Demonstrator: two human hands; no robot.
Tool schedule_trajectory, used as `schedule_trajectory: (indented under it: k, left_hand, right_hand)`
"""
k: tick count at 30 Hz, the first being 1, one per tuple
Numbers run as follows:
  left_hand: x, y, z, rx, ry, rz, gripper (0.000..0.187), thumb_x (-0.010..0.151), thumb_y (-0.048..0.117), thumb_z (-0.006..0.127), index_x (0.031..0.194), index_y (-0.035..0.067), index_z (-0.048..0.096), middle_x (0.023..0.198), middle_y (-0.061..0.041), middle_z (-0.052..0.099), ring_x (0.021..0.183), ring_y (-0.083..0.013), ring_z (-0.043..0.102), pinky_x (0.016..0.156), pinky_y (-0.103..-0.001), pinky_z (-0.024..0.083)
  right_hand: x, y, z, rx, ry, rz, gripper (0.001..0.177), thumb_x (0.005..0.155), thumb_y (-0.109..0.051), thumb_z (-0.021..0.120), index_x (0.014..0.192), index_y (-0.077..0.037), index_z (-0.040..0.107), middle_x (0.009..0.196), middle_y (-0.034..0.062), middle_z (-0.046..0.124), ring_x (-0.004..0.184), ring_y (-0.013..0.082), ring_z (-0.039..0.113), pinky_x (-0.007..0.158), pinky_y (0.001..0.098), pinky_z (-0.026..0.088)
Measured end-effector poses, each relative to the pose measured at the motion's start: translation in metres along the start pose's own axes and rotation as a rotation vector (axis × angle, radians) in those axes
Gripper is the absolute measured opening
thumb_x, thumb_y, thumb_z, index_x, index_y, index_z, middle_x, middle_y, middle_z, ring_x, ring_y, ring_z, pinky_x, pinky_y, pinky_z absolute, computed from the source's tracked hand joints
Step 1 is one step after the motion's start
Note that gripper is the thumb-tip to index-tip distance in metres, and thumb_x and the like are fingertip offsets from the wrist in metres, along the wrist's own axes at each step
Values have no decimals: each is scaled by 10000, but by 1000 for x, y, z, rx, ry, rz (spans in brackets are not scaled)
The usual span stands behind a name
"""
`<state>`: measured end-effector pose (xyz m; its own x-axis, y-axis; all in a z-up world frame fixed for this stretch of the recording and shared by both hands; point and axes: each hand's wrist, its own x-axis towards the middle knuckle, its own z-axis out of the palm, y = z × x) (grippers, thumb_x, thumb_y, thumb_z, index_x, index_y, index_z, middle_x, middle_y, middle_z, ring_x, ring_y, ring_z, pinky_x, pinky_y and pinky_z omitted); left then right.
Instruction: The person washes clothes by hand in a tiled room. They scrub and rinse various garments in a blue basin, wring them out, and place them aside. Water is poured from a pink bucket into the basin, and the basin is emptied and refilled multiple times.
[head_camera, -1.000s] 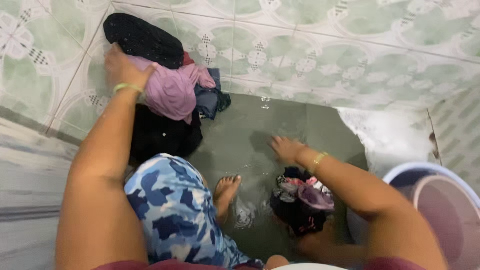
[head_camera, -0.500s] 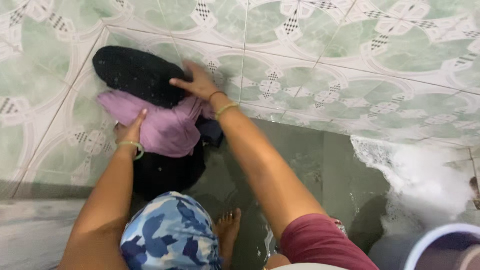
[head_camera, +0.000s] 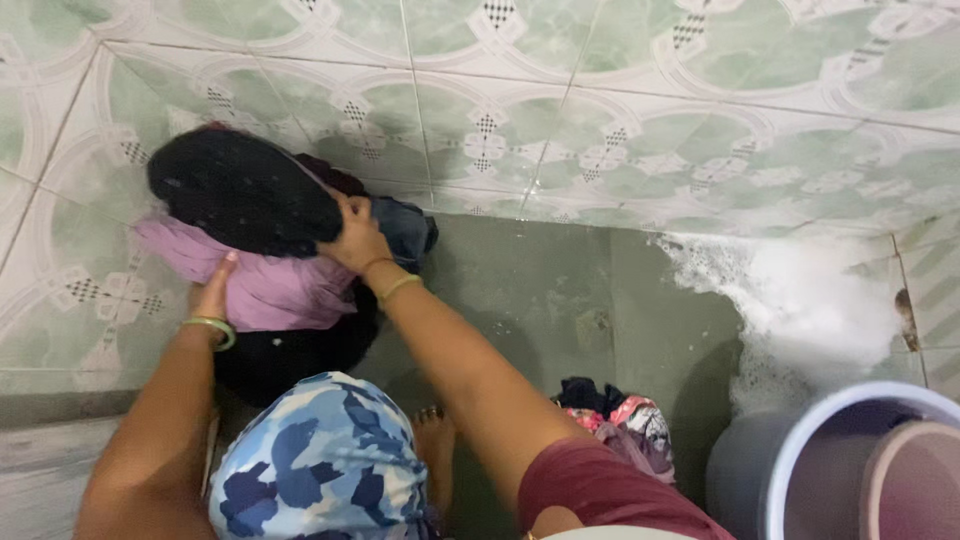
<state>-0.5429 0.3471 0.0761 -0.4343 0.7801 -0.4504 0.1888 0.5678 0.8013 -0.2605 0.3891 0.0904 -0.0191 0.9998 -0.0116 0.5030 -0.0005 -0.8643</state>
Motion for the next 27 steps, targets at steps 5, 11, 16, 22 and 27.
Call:
schedule_trajectory:
  k: [5,11,16,22,27]
  left_hand:
    - [-14,-31,27,-43,-146,176,903,757,560,835,1358,-71,601,1350,-175,645,1183,-275,623,1026,-387,490]
    - [-42,-75,113,326,-463,306,671,886,508,796,1155,-107,787,1039,-286,771,954,-311,680,933,-433,549]
    - [-113,-115,213,415,-797,344,594,856,436,794,1184,-59,765,1063,-252,758,985,-321,663,938,-450,536]
    - [-165,-102,259,487,-1086,439,533,821,350,791,1218,-1,738,1093,-210,741,1024,-333,643,944,-470,519]
    - [-176,-21,251,275,-985,710,515,791,278,788,1246,47,716,1117,-176,728,1055,-344,626,950,-487,505]
  right_hand:
    - [-75,45,-26,97,221,-136,960,689,-184,866,1528,-154,400,1401,216,447,1329,457,494,1141,479,448]
    - [-194,88,-81,4,484,118,1001,682,-407,944,1454,-39,423,1357,269,446,1247,423,497,1074,478,458]
    - [-306,164,-231,-369,408,222,1064,682,-391,992,1433,109,429,1375,366,535,1243,476,530,1023,522,438]
    - [-409,200,-369,-194,37,998,739,762,-334,827,1358,56,630,1161,239,771,1072,375,739,897,473,586]
    - [-378,162,-377,-956,150,804,761,799,-382,795,1424,1,592,1310,227,677,1214,395,634,1034,490,504]
